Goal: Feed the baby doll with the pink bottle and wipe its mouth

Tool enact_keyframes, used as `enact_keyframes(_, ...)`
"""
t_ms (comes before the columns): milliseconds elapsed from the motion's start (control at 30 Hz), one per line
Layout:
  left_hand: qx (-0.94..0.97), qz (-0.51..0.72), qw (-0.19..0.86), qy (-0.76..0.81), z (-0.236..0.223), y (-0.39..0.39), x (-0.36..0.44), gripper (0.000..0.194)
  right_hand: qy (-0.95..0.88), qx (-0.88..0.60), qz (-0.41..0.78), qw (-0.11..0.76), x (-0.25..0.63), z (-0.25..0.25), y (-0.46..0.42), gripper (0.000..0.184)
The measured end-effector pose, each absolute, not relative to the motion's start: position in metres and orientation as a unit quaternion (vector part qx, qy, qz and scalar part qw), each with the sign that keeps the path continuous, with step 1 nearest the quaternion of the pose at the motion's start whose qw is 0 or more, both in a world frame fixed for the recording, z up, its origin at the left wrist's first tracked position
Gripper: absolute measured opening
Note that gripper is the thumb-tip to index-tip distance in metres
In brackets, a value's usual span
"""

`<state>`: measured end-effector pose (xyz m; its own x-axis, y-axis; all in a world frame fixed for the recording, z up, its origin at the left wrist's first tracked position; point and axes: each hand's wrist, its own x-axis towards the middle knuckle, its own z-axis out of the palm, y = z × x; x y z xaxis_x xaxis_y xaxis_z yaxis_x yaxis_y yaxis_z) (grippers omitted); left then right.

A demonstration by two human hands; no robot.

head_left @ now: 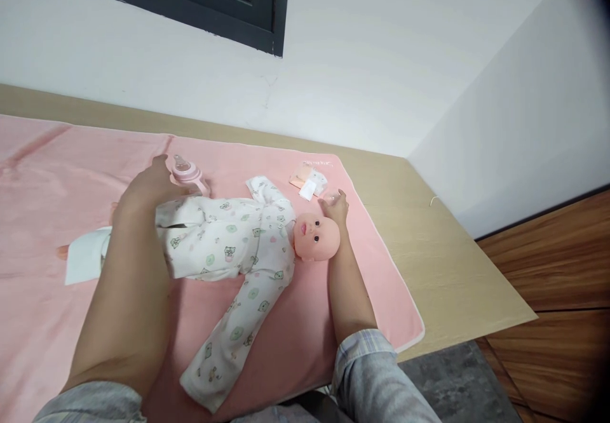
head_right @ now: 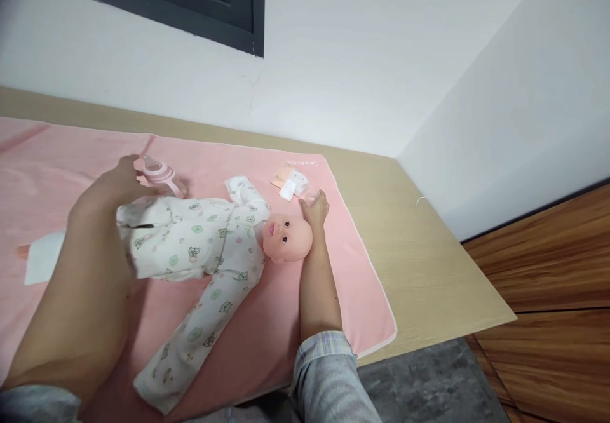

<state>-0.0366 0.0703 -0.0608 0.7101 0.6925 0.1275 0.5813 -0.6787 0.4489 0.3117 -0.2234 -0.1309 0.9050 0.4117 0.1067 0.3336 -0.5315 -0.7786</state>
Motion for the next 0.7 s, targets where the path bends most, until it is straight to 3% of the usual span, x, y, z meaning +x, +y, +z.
enact_keyframes(67, 0.848, 0.123, 0.174, 0.486, -0.04, 0.054, -0.034, 0.133, -0.216, -0.87, 0.038, 0.441, 0.311, -0.13, -0.223, 0.088)
enact_keyframes(133, 0.837, 0.128, 0.151, 0.51, -0.016, 0.032, -0.034, 0.116, -0.216, -0.863, 0.034, 0.455, 0.31, -0.13, -0.224, 0.087)
enact_keyframes(200, 0.842, 0.2, 0.117, 0.487, 0.006, 0.007, -0.034, 0.095, -0.214, -0.852, 0.033, 0.476, 0.309, -0.129, -0.224, 0.085)
enact_keyframes(333, 0.826, 0.394, 0.085, 0.394, 0.033, -0.042, -0.03, 0.099, -0.209, -0.824, 0.021, 0.526, 0.307, -0.128, -0.226, 0.071)
enact_keyframes(433, 0.831, 0.436, 0.125, 0.322, 0.041, -0.073, -0.009, 0.088, -0.209, -0.807, -0.021, 0.552, 0.305, -0.125, -0.227, 0.06)
enact_keyframes(567, 0.906, 0.306, 0.21, 0.205, 0.041, -0.098, 0.039, 0.05, -0.226, -0.778, -0.107, 0.576, 0.301, -0.119, -0.231, 0.051)
enact_keyframes(700, 0.975, 0.054, 0.208, 0.054, 0.031, -0.104, 0.091, 0.045, -0.284, -0.763, -0.146, 0.562, 0.296, -0.113, -0.235, 0.05)
